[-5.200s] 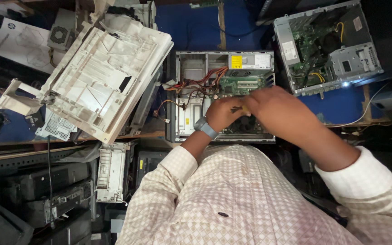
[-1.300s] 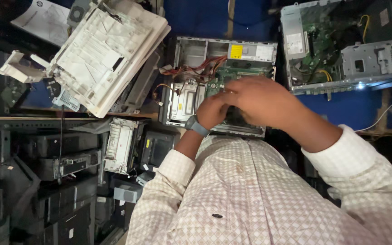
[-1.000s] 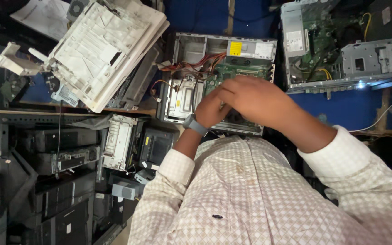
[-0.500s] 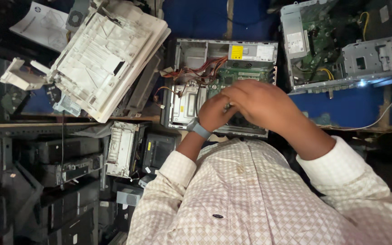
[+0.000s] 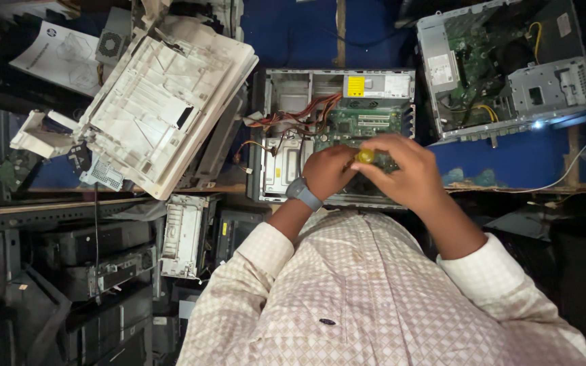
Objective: The person uses a yellow screwdriver to remove screws from a computer motherboard inside an open case. They place removed screws on the table and then lift the motherboard out of the case.
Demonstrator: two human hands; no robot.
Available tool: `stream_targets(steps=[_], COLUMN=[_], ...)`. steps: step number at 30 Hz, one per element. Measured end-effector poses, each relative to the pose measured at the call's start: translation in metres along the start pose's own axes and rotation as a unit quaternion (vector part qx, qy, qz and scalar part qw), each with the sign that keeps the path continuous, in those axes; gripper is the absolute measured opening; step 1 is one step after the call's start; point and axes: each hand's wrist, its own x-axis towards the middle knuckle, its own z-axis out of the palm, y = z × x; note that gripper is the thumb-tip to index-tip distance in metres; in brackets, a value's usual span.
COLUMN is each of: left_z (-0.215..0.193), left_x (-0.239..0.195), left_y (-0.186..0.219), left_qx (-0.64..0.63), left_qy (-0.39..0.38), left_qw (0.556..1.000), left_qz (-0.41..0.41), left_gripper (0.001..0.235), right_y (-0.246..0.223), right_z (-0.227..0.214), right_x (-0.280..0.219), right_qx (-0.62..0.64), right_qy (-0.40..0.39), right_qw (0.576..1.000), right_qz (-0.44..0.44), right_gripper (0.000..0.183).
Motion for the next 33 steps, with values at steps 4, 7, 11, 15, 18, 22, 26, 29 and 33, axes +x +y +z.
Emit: stream_targets(steps=[4,7,11,15,18,22,26,29,33], left_z=[-0.001,0.003,0.003,0.003,0.003,0.001,-0.003,-0.005,-0.005], left_x=[-0.003,-0.006,-0.006,-0.006,-0.008,-0.013,-0.014,-0.014,-0.016], left_y=[-0.001,-0.006,-0.011,-0.004,0.008,0.030,0.047,0.051,0.051], left_qx=[-0.015,0.007,0.037,0.149,0.186,0.184,0.222,0.229,0.219], left_qy=[0.021,0.019,0.017,0.012,0.066,0.051,0.065,0.067,0.067], left_qw=[0.999,0.999,0.996,0.984,0.966,0.967,0.953,0.948,0.952], left_qz=[0.039,0.050,0.074,0.101,0.169,0.171,0.198,0.208,0.203], left_gripper=[0.024,0.022,0.017,0.015,0.017,0.027,0.027,0.028,0.024], right_y=[-0.001,0.003,0.030,0.081,0.110,0.126,0.120,0.116,0.116], right_z=[0.002,0.000,0.006,0.031,0.053,0.073,0.079,0.072,0.065], right_x=[-0.003,-0.008,-0.026,-0.046,-0.066,-0.075,-0.071,-0.074,-0.074], right_qx=[0.041,0.061,0.073,-0.054,-0.126,-0.133,-0.090,-0.096,-0.088], right_qy=[-0.007,-0.039,-0.074,-0.090,-0.144,-0.187,-0.179,-0.163,-0.169], right_qw=[0.999,0.997,0.994,0.993,0.979,0.972,0.978,0.979,0.979], right_qz=[0.022,-0.002,0.036,0.061,0.076,0.045,0.066,0.076,0.073], right_gripper=[0.037,0.042,0.059,0.078,0.093,0.074,0.065,0.059,0.050])
